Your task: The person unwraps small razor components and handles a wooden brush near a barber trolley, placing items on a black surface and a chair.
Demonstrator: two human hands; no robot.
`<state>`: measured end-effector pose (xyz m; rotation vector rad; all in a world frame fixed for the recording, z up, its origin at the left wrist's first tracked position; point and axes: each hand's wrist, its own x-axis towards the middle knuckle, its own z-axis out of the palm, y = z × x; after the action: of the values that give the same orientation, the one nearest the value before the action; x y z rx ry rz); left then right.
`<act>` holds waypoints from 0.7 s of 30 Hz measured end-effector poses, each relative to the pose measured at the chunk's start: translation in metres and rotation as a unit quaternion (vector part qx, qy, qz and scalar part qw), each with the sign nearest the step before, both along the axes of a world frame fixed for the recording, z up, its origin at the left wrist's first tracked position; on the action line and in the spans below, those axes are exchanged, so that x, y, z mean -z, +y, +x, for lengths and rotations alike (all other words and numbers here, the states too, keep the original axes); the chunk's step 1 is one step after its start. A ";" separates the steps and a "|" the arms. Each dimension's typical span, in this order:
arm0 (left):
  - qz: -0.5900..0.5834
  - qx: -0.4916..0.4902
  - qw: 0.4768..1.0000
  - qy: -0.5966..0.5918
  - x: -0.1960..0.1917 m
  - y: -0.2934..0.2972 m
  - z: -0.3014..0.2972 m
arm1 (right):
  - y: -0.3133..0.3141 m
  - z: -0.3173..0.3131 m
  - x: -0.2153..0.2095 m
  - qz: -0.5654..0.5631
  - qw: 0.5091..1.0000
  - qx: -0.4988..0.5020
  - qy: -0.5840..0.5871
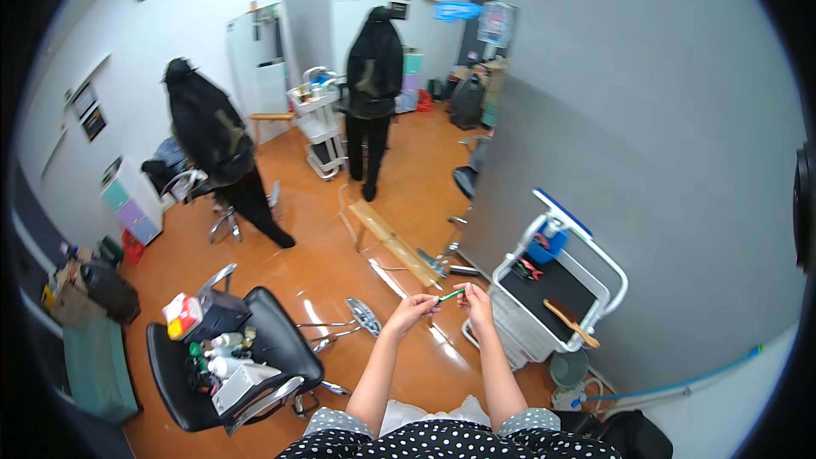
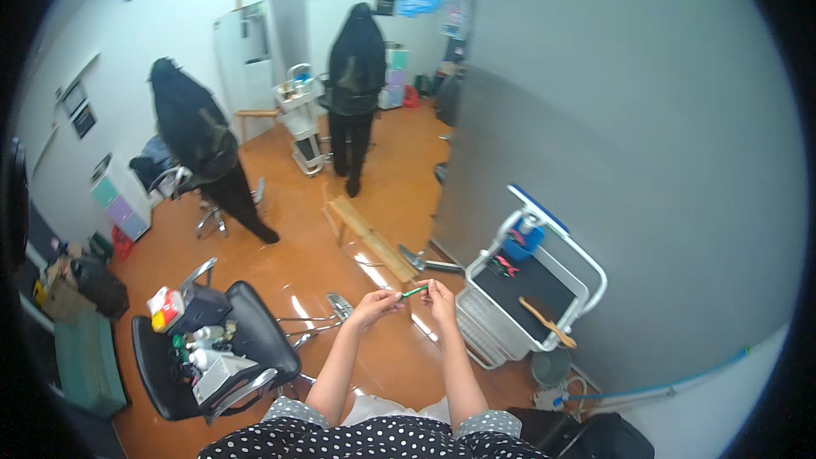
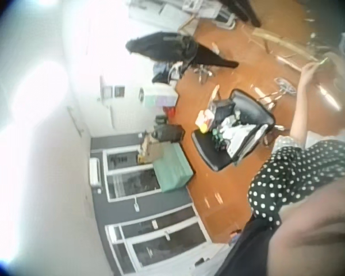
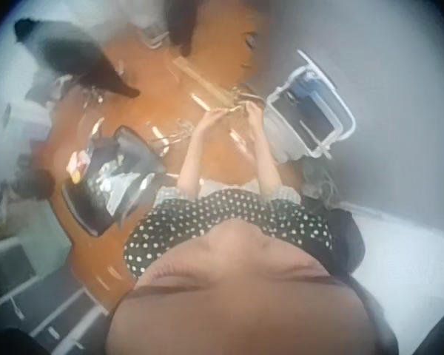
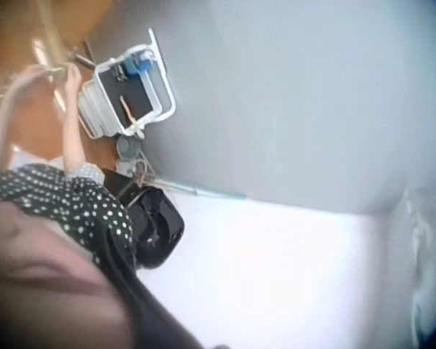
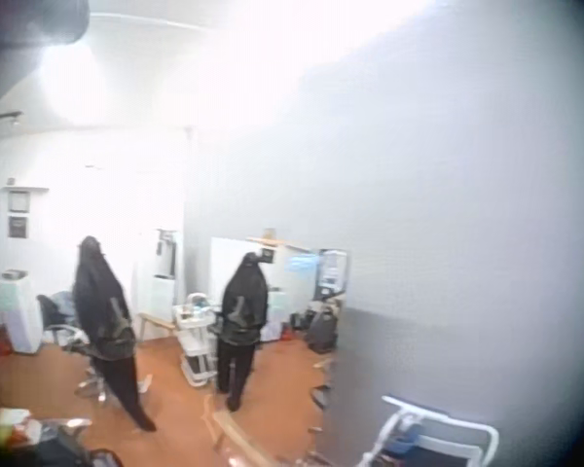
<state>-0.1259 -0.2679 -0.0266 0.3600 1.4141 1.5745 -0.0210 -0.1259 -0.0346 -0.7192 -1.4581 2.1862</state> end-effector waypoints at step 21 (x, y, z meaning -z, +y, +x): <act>-0.096 0.043 0.990 -0.097 0.079 0.206 0.201 | 0.221 0.266 0.144 0.497 0.615 0.055 -0.610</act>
<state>0.0751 -0.0616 -0.1053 0.1458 1.3662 1.3527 0.2447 0.0949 -0.1790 -1.7956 -2.6222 0.1702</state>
